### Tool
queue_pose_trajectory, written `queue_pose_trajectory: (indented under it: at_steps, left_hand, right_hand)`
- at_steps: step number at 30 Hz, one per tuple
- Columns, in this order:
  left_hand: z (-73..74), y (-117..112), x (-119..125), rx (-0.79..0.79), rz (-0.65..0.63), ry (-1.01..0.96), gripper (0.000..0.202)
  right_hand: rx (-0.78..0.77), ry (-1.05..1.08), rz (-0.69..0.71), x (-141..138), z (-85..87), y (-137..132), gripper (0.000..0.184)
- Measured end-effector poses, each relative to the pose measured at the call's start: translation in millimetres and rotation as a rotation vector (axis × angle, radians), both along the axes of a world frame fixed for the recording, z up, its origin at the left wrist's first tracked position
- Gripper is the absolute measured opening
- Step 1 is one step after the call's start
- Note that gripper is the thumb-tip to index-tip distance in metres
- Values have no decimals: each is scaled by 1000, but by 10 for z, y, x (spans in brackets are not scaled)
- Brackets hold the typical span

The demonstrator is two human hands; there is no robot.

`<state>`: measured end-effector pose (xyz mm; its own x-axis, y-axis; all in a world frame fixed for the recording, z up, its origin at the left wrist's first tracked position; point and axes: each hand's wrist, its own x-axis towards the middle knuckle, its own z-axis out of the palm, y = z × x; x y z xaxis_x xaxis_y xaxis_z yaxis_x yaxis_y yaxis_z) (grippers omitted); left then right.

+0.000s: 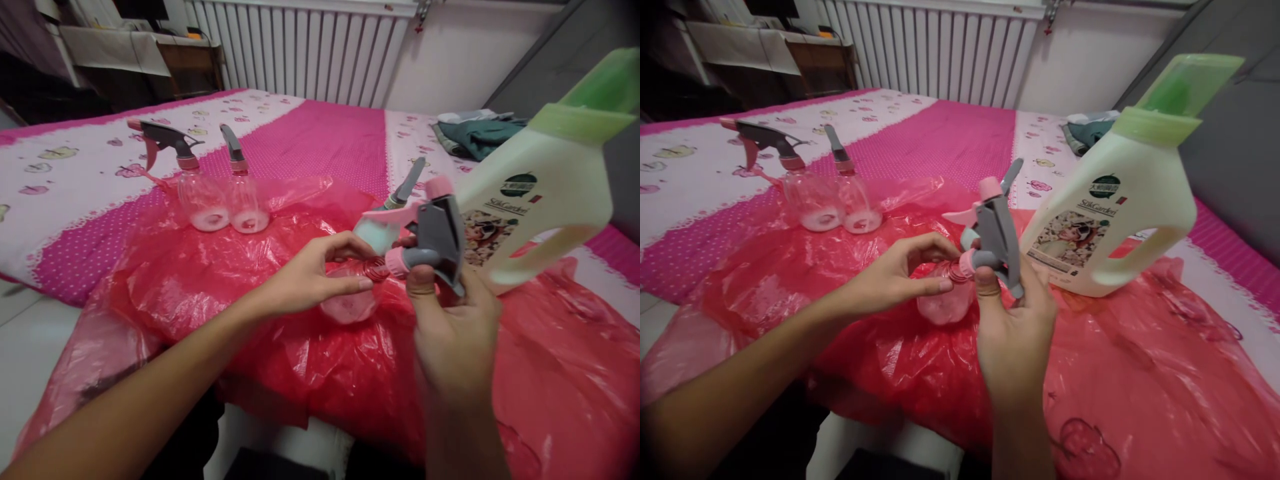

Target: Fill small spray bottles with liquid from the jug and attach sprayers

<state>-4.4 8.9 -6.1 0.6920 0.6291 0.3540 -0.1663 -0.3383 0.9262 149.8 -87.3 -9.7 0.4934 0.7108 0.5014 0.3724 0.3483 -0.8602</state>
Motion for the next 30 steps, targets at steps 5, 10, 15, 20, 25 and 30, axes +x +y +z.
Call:
queue_pose_trajectory:
  at_steps: [5, 10, 15, 20, 25, 30]
  left_hand:
    - [12, -4, -9, -3, 25, 22, 27]
    - [32, 3, -10, -19, 53, 74, 27]
    - [42, 15, -4, -34, 67, 71, 32]
    - [41, 16, 6, -27, 67, 68, 30]
    - [41, 19, 11, -58, 68, 64, 32]
    - [60, 20, 5, -38, 59, 78, 28]
  right_hand:
    - [-8, -112, 31, -18, 66, -1, 19]
    - [23, -36, 127, -18, 82, 23, 20]
    - [46, 78, 196, -9, 28, 55, 16]
    - [49, 141, 238, 14, -11, 89, 16]
    - [46, 99, 265, 20, 22, 82, 15]
    - [28, 99, 215, 29, 19, 72, 17]
